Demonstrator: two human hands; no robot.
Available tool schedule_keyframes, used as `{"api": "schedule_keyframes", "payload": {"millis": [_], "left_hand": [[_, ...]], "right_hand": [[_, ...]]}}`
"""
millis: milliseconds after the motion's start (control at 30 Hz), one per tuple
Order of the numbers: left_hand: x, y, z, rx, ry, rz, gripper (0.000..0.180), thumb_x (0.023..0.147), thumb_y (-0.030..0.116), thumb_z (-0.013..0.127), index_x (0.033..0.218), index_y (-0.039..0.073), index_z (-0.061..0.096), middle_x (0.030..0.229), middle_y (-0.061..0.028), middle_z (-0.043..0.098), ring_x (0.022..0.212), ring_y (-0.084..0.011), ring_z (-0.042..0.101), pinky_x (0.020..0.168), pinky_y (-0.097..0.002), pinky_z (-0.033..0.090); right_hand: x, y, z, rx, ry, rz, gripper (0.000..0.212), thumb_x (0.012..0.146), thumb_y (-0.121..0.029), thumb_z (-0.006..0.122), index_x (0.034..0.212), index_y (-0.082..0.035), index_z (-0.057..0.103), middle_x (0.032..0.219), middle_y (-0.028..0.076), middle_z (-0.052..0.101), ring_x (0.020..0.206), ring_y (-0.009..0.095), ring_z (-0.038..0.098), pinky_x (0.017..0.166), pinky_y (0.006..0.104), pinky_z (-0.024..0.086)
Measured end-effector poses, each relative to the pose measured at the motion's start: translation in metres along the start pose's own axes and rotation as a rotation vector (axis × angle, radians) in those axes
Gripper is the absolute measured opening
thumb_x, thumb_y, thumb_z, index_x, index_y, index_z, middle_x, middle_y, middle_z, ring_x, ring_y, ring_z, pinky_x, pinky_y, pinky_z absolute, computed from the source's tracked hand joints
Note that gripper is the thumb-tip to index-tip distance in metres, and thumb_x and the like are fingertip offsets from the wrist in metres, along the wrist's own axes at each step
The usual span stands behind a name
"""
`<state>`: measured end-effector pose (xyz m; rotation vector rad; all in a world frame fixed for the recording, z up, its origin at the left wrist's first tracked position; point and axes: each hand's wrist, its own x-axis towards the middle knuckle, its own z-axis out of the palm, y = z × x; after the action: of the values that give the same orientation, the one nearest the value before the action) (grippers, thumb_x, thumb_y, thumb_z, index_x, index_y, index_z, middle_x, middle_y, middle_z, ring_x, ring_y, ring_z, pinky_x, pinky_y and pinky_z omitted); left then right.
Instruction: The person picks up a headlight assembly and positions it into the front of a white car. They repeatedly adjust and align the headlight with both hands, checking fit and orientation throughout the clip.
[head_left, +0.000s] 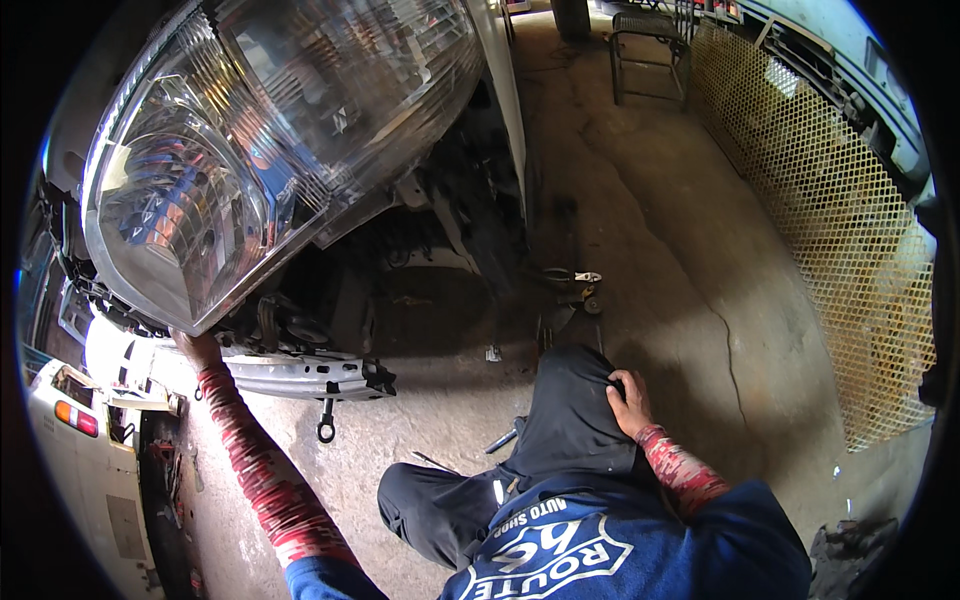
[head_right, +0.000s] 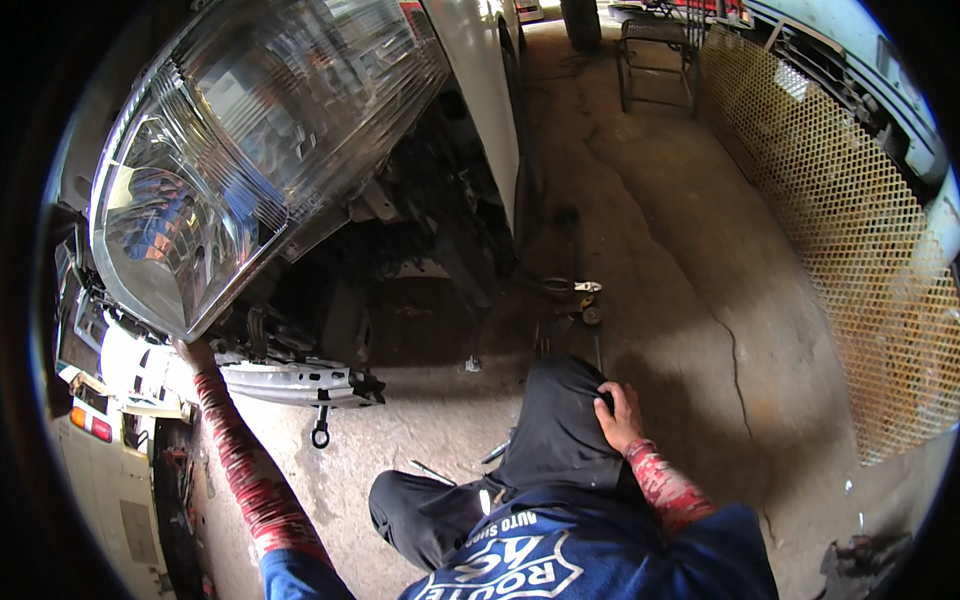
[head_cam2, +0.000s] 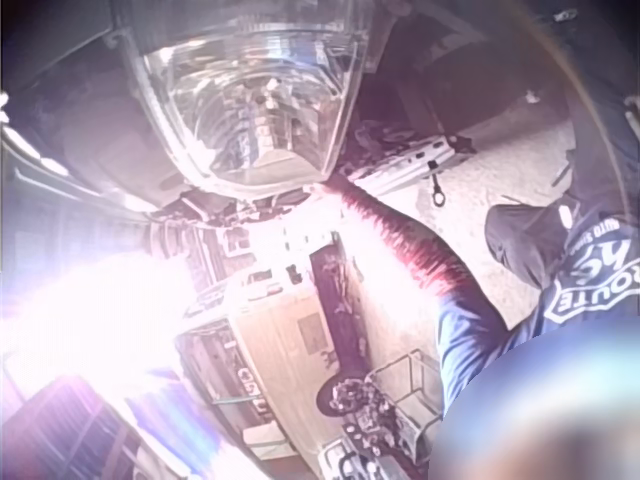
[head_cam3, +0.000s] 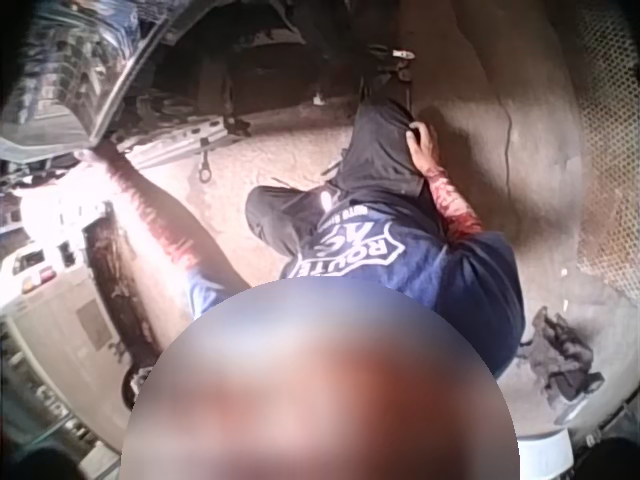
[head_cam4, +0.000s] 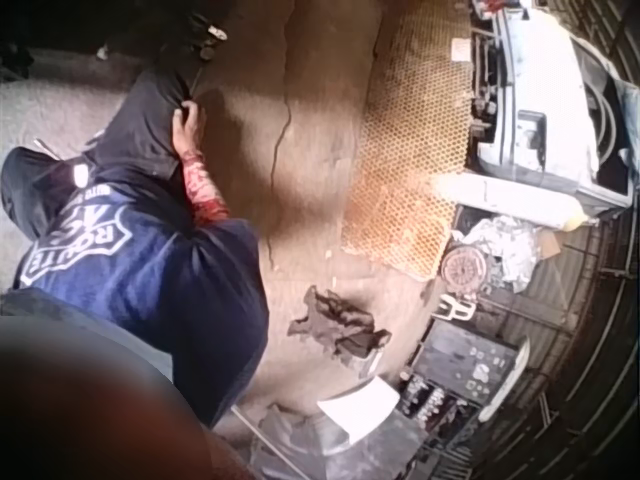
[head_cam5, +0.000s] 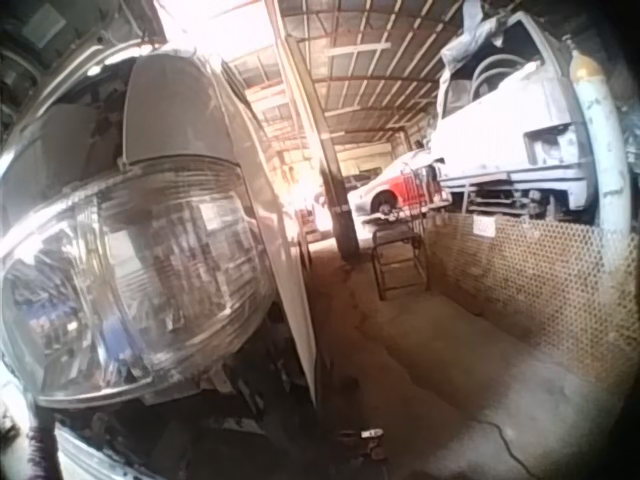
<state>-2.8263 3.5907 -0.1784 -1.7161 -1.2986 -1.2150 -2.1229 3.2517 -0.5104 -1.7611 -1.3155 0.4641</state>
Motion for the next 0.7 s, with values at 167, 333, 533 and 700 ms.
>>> {"api": "schedule_keyframes", "payload": {"millis": [167,333,533,700], "left_hand": [[0.001,0.001,-0.001,0.06,0.014,0.033,0.026,0.095,0.014,0.056,0.115,-0.002,0.064,0.11,-0.0224,0.066,0.102,-0.0434,0.061,0.084,-0.048,0.049],[0.001,0.009,-0.004,0.066,0.002,0.037,0.026,0.092,0.01,0.06,0.115,-0.002,0.065,0.11,-0.0221,0.066,0.102,-0.0423,0.061,0.085,-0.0483,0.05],[0.001,0.009,-0.004,0.09,0.014,0.0,0.027,0.091,0.008,0.062,0.116,-0.002,0.065,0.113,-0.0225,0.065,0.104,-0.042,0.061,0.086,-0.0485,0.05],[0.0,-0.001,-0.001,0.118,0.008,0.029,0.028,0.092,0.009,0.06,0.117,-0.002,0.065,0.115,-0.023,0.064,0.106,-0.0418,0.061,0.088,-0.0477,0.049]], "right_hand": [[0.0,0.001,0.001,0.016,0.012,-0.014,0.025,0.092,-0.022,0.062,0.114,-0.013,0.056,0.115,0.016,0.057,0.113,0.04,0.051,0.099,0.0486,0.04],[-0.001,0.002,0.002,0.032,0.024,-0.026,0.025,0.092,-0.023,0.063,0.114,-0.013,0.056,0.113,0.015,0.057,0.112,0.039,0.051,0.098,0.0481,0.041],[-0.001,0.002,0.001,0.019,0.029,-0.023,0.025,0.092,-0.024,0.062,0.114,-0.014,0.056,0.114,0.016,0.056,0.111,0.04,0.051,0.098,0.0485,0.041],[-0.002,0.003,0.001,0.026,0.029,0.0,0.026,0.092,-0.025,0.062,0.115,-0.014,0.056,0.115,0.016,0.056,0.113,0.042,0.05,0.098,0.0499,0.041]]}}
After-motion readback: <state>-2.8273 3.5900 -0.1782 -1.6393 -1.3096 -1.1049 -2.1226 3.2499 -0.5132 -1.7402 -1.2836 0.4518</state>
